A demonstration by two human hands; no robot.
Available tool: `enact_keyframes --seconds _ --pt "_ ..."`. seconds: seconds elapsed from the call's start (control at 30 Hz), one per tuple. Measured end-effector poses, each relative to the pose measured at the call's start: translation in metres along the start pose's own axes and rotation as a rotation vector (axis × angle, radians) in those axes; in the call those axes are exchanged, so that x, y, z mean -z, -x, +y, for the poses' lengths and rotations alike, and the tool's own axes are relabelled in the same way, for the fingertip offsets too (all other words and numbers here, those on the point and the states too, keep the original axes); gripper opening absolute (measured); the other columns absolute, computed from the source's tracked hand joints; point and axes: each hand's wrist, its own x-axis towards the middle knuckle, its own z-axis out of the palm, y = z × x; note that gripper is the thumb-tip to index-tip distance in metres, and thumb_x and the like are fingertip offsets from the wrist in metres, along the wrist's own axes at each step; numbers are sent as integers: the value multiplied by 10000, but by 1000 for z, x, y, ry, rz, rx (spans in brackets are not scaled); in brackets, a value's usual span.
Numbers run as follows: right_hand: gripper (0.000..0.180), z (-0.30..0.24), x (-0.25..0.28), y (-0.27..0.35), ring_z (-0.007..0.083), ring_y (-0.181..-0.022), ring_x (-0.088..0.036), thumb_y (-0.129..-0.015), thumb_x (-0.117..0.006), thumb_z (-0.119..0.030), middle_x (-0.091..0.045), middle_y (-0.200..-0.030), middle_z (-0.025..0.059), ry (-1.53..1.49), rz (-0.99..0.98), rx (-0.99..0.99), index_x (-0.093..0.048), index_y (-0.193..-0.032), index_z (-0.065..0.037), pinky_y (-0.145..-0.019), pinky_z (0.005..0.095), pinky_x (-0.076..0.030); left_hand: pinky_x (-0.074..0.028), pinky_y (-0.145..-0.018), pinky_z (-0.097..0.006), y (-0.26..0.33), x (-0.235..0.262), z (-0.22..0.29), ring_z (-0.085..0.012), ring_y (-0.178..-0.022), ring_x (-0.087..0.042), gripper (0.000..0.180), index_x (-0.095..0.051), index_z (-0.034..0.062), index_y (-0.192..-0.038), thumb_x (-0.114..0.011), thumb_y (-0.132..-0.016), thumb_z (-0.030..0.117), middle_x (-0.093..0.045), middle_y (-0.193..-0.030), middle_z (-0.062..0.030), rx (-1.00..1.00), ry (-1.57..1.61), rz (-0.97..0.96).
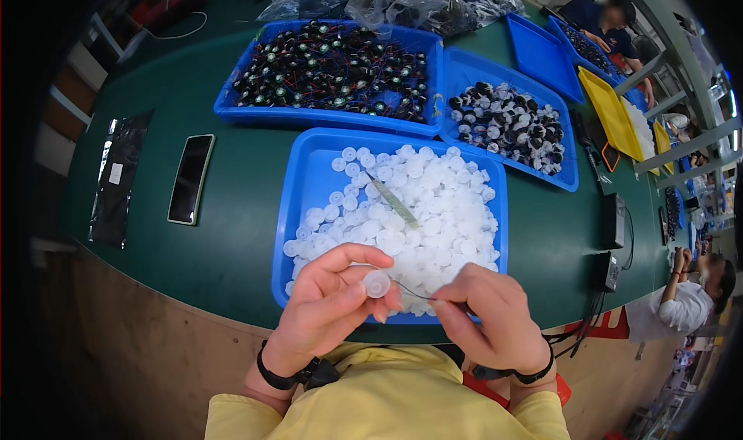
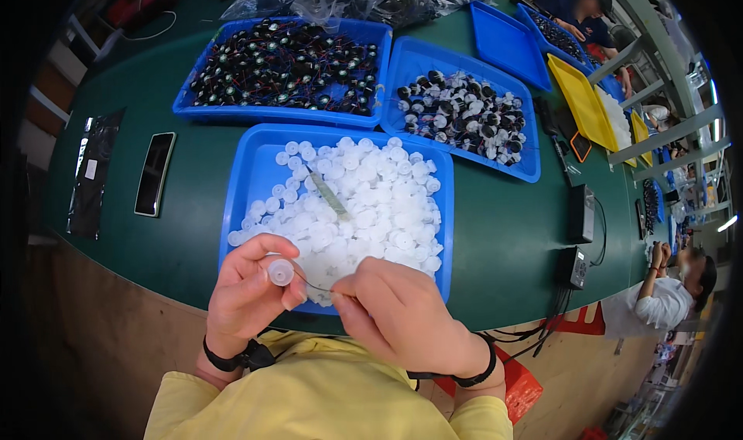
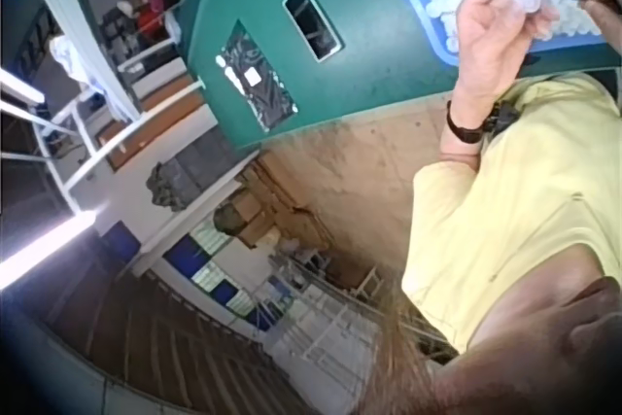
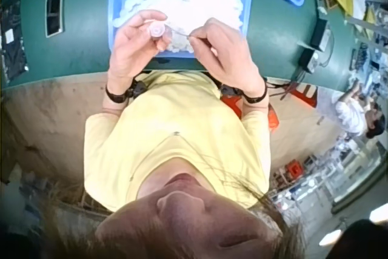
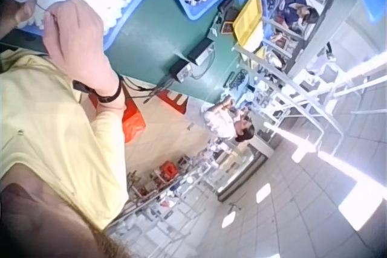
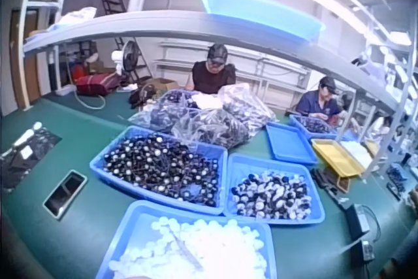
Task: Assembling small plastic components using a metal prying tool on a workbench.
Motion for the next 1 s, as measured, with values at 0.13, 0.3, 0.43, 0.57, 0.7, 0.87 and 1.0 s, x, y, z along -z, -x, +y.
enact_keyframes --seconds 0.13,0.3,0.43,0.57,0.7,0.87,1.0 --pt "113 -9 -3 2 170 -402 -439 -648 -656 -18 -425 -532 32 111 121 106 -574 -725 -24 -363 277 -339 -454 -701 -285 2 1 -3 -219 -860 -572 357 -435 -60 -1137 -531 -891 180 -590 -929 -186 -20 -13 -127" --pt "137 -11 -11 1 137 -389 -449 -602 -676 -27 -445 -531 19 136 196 231 -594 -711 -35 -336 246 -333 -451 -680 -284 5 -2 -5 -216 -858 -578 386 -436 -68 -1127 -537 -892 222 -595 -921 -194 -35 -56 -157" --pt "150 -9 -11 4 124 -385 -438 -574 -686 -28 -432 -524 6 155 209 279 -606 -701 -34 -337 235 -327 -449 -675 -281 5 -3 -6 -202 -830 -575 380 -439 -74 -1121 -532 -896 217 -587 -920 -190 -46 -65 -160" --pt "151 -15 -6 6 119 -379 -425 -565 -689 -25 -421 -519 -3 154 195 266 -613 -696 -32 -339 226 -313 -446 -674 -280 5 -4 -6 -191 -812 -567 381 -442 -79 -1120 -530 -897 216 -577 -918 -184 -36 -60 -162" --pt "162 -10 -11 5 112 -371 -415 -565 -688 -19 -415 -514 -8 136 191 258 -625 -714 -26 -337 225 -300 -446 -676 -282 6 -5 -7 -189 -812 -564 375 -445 -82 -1120 -524 -900 211 -575 -922 -185 -27 -85 -161" --pt "181 -11 -8 4 110 -371 -415 -568 -686 -11 -414 -511 -10 133 178 250 -633 -741 -17 -337 225 -298 -449 -691 -283 8 -6 -3 -184 -817 -562 379 -439 -88 -1131 -515 -904 205 -570 -943 -172 -8 -122 -164" --pt "177 -8 -12 3 113 -373 -416 -571 -684 -6 -412 -506 -8 125 196 254 -634 -741 -16 -338 229 -303 -450 -700 -282 7 -5 -3 -178 -823 -558 384 -434 -94 -1138 -511 -905 201 -564 -954 -161 -1 -146 -174"
